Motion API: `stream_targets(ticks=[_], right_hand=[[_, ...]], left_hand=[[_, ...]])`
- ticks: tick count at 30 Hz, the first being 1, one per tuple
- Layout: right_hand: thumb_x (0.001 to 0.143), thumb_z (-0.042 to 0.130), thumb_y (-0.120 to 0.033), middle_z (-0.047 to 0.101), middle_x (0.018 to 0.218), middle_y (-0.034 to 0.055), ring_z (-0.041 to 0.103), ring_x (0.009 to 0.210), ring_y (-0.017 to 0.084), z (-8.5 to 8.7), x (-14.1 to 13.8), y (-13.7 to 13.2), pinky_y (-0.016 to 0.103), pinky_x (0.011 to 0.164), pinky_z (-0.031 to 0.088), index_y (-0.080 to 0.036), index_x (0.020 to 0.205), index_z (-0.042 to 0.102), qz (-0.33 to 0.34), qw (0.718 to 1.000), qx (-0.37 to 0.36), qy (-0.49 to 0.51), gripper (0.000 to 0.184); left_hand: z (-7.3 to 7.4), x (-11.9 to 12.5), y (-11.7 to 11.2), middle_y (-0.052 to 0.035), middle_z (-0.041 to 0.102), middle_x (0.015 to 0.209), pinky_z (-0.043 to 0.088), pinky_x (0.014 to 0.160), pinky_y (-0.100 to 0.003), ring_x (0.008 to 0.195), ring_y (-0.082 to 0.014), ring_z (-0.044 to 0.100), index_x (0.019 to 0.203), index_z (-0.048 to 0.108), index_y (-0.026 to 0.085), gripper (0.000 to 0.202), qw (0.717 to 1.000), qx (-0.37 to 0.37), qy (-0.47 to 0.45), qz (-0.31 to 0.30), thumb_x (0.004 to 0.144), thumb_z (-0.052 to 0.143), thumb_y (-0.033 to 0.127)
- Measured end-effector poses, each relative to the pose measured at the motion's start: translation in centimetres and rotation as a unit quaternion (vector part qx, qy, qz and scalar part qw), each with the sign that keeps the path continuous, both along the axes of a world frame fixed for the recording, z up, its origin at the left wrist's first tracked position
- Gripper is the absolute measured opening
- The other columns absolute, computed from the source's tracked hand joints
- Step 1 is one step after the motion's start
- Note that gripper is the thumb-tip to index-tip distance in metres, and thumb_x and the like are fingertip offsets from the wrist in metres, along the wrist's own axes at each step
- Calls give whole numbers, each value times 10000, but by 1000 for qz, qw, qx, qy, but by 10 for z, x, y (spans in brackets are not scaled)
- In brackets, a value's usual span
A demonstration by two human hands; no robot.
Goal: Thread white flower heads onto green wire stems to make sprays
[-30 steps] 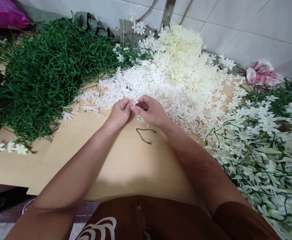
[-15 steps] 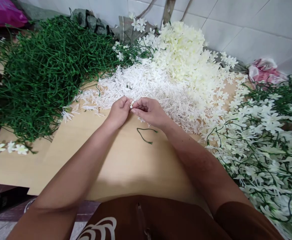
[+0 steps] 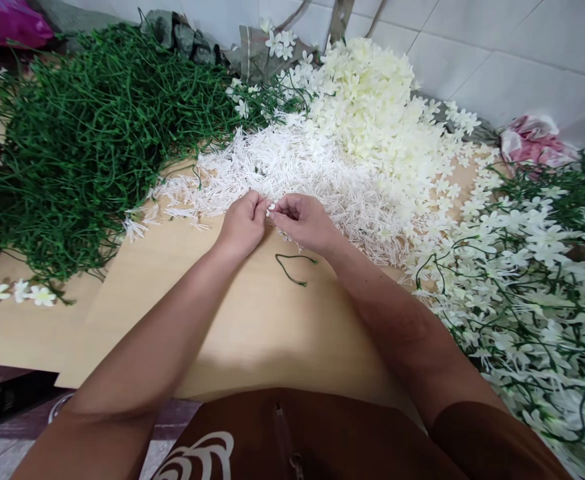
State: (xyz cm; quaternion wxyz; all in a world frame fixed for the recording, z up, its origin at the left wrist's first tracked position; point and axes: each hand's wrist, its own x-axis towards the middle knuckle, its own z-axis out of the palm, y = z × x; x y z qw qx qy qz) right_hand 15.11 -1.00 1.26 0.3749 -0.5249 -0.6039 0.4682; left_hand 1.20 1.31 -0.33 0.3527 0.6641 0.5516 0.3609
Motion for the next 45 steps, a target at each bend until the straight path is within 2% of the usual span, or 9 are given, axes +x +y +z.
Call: stream_targets(ticks=[6,12,15,18,25,30,35,40,45], right_hand=[[716,591,-178,452,544,-66,381,527,63,1,0,-1,245,541,335,-184,601,489,-28,999,-11,-25,154],[714,593,-161,531,566,-44,454,528,73,-2,3,4,225,508,362,-175,656,551,-56,997,-40,23,73],[715,613,-170,546,579,-38,464,538,74,-4,6,8,223,515,376,-170,663,565,-60,996,-46,39,70],[720,625,-185,514,556,-48,442,531,68,-5,8,9,219,510,357,-172,645,558,-45,997,-40,38,102],[734,590,-177,530,583,-48,444,531,64,-4,7,6,219,513,362,-169,687,566,-6,999,-23,32,54],[750,587,-153,539,609,-33,459,556,73,1,18,12,233,535,383,-175,699,550,-36,999,-1,22,67],[808,595,-197,546,651,-28,468,594,81,10,29,14,245,564,392,-192,752,536,-12,999,33,39,82],[816,613,-199,523,642,-34,430,600,86,16,30,10,256,573,347,-186,736,539,76,995,50,-35,110],[798,625,-200,526,621,-33,424,588,90,22,42,6,270,587,309,-178,703,563,92,979,72,-169,116]], left_hand=[[-1,1,-5,25,400,598,279,628,-310,608,-145,359,629,365,215,275,994,71,81,7,828,550,178],[-10,-8,-4,-50,556,887,389,697,-334,782,-171,487,872,525,210,122,979,201,11,14,862,577,321],[-9,-10,-4,-74,580,984,423,717,-334,851,-184,518,963,584,205,215,967,247,-4,-54,852,593,389],[-9,-9,-4,-48,599,857,429,718,-308,806,-170,534,880,607,199,174,976,195,-15,-93,854,574,369],[-11,-6,2,-8,596,750,431,703,-273,737,-143,534,784,546,203,166,994,69,-82,-10,833,587,356],[-13,-29,17,-40,581,878,438,759,-322,896,-185,557,888,517,235,186,971,166,-116,127,890,551,418],[-8,-39,15,-87,569,1065,435,881,-387,1118,-249,519,967,580,252,264,942,288,-87,148,893,536,502],[-3,-12,-7,-29,597,797,462,711,-301,731,-152,559,953,618,220,348,986,116,-117,-37,887,519,547],[-8,1,-12,3,594,697,417,625,-249,638,-118,507,814,637,192,212,991,63,-111,-25,796,672,401]])
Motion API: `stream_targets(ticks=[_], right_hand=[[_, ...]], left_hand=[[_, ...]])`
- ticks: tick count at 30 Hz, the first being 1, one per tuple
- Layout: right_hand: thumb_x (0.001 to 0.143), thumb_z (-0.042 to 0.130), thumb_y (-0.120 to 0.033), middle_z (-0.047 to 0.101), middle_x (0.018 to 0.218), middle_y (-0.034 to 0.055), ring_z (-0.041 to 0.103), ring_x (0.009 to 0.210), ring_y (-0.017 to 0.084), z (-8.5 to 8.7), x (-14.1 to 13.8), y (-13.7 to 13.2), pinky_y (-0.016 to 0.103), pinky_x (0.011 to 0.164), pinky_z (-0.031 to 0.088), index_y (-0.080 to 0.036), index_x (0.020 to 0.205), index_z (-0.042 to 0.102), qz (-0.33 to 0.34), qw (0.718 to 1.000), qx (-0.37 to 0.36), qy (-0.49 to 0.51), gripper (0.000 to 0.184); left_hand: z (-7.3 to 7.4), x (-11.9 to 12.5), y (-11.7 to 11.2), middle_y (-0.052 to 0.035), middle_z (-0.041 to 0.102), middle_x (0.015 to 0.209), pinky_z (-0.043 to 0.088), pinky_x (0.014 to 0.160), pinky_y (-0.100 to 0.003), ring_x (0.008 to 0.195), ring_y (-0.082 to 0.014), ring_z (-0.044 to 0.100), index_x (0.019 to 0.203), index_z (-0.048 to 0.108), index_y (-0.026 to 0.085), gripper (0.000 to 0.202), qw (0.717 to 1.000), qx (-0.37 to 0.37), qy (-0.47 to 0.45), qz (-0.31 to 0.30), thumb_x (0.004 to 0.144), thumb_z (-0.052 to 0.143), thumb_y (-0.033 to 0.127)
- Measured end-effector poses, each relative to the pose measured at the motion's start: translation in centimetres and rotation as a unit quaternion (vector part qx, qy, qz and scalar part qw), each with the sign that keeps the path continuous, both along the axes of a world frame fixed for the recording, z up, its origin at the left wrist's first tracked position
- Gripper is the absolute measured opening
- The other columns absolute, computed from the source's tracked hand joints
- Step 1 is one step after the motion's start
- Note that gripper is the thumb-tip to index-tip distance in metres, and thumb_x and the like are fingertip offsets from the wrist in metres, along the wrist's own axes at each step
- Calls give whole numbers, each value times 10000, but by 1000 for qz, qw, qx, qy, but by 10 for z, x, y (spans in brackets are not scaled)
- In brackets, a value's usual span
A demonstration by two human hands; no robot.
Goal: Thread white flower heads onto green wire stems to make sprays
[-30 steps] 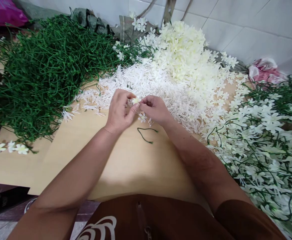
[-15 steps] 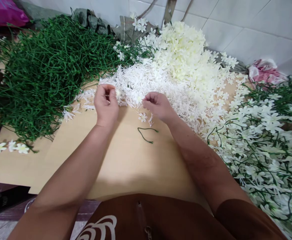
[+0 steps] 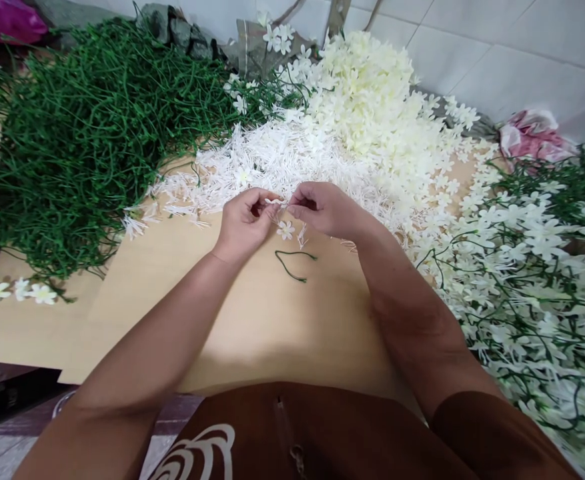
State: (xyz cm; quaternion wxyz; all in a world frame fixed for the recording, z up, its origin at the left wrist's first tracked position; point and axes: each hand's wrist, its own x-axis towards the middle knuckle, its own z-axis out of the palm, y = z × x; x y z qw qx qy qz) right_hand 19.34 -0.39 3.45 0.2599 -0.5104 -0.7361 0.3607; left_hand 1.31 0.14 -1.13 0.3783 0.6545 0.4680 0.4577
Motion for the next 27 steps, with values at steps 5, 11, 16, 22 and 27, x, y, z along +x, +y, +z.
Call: stream_targets(ticks=[5,11,16,22,27], right_hand=[[618,823,-243,506,570,-28,394,565,103,7,1,-10,287,594,262,-193,574,526,-6,986,-25,-163,304],[667,639,-10,529,597,1,402,570,120,4,-12,-11,304,613,267,-189,565,508,-30,975,-37,-219,244],[727,578,-39,573,655,1,465,616,123,5,3,-3,296,631,333,-179,654,537,-54,990,36,-126,163],[774,559,-72,543,681,-23,485,638,102,-2,4,6,279,635,389,-189,722,487,-79,991,103,31,147],[808,539,-81,533,725,-26,513,666,97,-14,-11,4,264,625,432,-203,796,489,-52,980,151,115,132]], left_hand=[[-3,0,8,33,539,614,412,592,-234,579,-105,496,823,616,198,142,997,-53,-44,24,798,669,328],[0,1,8,45,520,595,413,588,-230,570,-101,507,835,593,201,93,995,-72,-57,25,799,663,251],[-5,1,10,48,524,570,407,581,-222,548,-94,505,836,617,182,51,994,-65,-86,14,795,606,154],[-2,3,8,49,550,549,402,545,-207,528,-91,518,830,620,173,79,989,-91,-117,-13,769,615,122],[1,5,7,48,580,554,458,561,-217,532,-104,568,828,587,176,117,982,-133,-130,-21,749,623,98]])
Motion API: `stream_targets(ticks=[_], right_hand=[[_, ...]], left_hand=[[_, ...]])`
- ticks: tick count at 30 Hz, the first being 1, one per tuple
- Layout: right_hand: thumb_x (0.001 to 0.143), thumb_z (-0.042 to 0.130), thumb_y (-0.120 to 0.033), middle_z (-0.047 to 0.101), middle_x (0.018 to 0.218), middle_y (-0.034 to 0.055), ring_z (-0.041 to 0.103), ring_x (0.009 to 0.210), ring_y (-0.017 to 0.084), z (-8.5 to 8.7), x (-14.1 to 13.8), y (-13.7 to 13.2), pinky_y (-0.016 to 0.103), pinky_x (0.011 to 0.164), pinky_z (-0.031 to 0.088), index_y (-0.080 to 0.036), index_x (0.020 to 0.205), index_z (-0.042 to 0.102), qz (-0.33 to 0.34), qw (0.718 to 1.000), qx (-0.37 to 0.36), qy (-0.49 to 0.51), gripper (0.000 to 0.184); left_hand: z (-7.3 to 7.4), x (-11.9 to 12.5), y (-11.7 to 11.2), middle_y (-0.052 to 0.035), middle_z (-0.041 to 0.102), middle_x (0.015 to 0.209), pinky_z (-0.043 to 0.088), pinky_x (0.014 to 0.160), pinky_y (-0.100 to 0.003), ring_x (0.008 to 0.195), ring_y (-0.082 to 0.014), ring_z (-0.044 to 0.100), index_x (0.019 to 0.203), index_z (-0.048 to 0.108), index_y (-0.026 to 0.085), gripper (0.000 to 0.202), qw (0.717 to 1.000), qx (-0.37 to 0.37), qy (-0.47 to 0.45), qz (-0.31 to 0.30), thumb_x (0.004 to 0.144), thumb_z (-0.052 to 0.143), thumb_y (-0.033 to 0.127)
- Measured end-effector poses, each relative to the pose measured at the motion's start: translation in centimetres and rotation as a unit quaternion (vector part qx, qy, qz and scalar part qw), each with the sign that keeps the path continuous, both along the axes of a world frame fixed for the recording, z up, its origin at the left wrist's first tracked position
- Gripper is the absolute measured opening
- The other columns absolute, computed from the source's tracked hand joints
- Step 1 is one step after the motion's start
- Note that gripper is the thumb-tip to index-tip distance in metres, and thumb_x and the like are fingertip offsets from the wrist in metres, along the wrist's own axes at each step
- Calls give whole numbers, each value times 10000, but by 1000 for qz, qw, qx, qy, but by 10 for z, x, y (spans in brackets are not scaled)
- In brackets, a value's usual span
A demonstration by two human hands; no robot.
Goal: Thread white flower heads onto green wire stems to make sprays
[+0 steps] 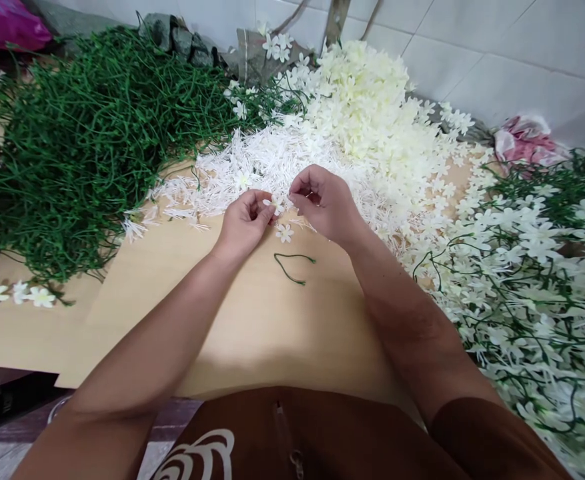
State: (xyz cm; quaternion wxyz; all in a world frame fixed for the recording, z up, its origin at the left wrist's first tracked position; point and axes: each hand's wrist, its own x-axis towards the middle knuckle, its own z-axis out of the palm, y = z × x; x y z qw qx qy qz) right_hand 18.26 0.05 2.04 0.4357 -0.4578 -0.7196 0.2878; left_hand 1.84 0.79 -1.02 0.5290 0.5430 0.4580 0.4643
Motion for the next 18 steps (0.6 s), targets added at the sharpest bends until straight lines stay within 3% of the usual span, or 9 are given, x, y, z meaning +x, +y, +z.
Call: stream_targets(ticks=[7,18], right_hand=[[862,506,-129,557,817,3,540,751,128,-19,-11,-2,296,677,477,-211,819,508,-17,988,144,-54,93],[924,446,-155,551,842,17,547,789,151,-29,-13,-3,332,715,494,-223,852,475,-22,973,217,-71,102]], left_hand=[[-2,1,-2,50,616,583,491,569,-218,543,-99,599,837,567,179,145,999,-12,-31,-30,739,624,90],[-4,3,-2,78,557,560,491,578,-209,543,-89,597,870,554,183,196,998,-10,-43,-33,740,598,43]])
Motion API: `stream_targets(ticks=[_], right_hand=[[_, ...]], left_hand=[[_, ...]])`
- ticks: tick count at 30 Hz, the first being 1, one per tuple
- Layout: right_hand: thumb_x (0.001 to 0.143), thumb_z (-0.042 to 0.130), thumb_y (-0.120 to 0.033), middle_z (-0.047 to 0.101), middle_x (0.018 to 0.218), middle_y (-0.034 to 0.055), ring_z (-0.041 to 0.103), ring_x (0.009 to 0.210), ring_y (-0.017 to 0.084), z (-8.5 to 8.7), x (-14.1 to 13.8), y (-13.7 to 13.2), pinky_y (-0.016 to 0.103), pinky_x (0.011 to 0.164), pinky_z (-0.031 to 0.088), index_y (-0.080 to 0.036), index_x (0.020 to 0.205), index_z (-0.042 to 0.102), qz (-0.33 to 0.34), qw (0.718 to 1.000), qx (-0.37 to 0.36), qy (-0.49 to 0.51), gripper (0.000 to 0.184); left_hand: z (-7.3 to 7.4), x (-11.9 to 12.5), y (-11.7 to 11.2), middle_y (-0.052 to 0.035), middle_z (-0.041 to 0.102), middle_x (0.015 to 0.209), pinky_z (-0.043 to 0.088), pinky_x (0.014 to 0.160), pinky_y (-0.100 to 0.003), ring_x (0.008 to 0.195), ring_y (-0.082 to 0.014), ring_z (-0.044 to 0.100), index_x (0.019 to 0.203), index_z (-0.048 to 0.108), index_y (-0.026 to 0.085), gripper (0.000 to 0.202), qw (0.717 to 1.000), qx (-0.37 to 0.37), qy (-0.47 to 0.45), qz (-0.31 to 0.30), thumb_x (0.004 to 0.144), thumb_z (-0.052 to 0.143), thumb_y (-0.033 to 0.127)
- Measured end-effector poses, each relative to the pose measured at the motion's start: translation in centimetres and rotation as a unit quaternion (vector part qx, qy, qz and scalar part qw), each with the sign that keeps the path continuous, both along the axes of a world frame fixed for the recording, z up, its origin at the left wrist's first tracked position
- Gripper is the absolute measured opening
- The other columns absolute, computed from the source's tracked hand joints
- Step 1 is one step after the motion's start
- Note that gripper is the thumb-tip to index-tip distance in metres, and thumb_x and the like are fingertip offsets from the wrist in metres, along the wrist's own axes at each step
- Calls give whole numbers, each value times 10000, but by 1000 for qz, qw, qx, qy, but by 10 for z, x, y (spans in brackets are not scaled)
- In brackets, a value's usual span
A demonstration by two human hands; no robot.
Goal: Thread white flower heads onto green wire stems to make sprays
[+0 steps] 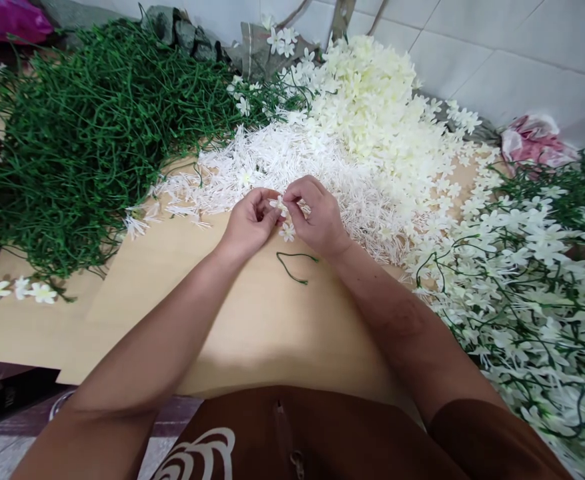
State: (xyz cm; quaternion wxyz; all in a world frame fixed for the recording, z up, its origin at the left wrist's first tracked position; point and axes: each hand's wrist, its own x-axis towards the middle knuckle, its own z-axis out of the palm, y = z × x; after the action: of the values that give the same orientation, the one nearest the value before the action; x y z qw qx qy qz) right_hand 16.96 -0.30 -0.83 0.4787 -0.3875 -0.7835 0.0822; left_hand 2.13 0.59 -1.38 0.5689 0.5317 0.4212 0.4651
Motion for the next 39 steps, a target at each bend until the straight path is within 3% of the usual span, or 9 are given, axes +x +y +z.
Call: stream_targets(ticks=[10,16,19,23,28,35,39], right_hand=[[903,474,-169,554,840,32,546,809,178,-9,-3,0,368,736,507,-223,856,485,15,999,-8,-40,72],[866,525,-204,572,839,7,566,793,141,-11,-2,1,333,751,516,-213,908,501,10,991,-116,61,49],[856,573,-278,578,842,-5,574,772,122,-13,-3,2,308,730,522,-213,914,515,31,977,-173,123,105],[814,659,-391,575,793,-23,581,728,103,-17,-3,7,279,694,524,-213,893,535,41,944,-237,225,231],[660,776,-576,574,724,-41,568,665,88,-20,0,14,256,655,529,-217,838,540,61,900,-300,311,465],[631,826,-517,569,725,-56,591,663,78,-18,2,15,264,707,583,-220,852,548,103,854,-342,379,463],[600,842,-524,570,710,-61,602,644,78,-16,3,15,262,688,584,-224,848,553,99,842,-351,398,485]], left_hand=[[-4,-5,2,75,536,571,426,548,-198,526,-76,536,910,579,186,226,997,60,43,10,745,618,37],[-4,-7,2,68,567,607,436,582,-207,579,-84,568,965,569,194,217,994,82,73,-7,776,633,107],[-4,-8,1,66,567,620,436,592,-211,590,-84,568,981,577,194,218,993,92,75,-16,780,648,147],[0,-11,-1,38,624,675,512,702,-246,672,-106,637,1009,565,199,207,996,74,6,-46,813,630,214],[4,-10,1,45,653,677,512,628,-226,572,-85,610,1021,527,213,269,998,66,-4,-17,799,675,245],[1,-12,6,53,568,606,439,538,-195,530,-68,526,847,571,194,174,995,87,-3,55,768,722,231],[3,-12,4,36,591,630,455,561,-203,558,-75,544,780,604,183,155,998,56,9,31,753,742,247]])
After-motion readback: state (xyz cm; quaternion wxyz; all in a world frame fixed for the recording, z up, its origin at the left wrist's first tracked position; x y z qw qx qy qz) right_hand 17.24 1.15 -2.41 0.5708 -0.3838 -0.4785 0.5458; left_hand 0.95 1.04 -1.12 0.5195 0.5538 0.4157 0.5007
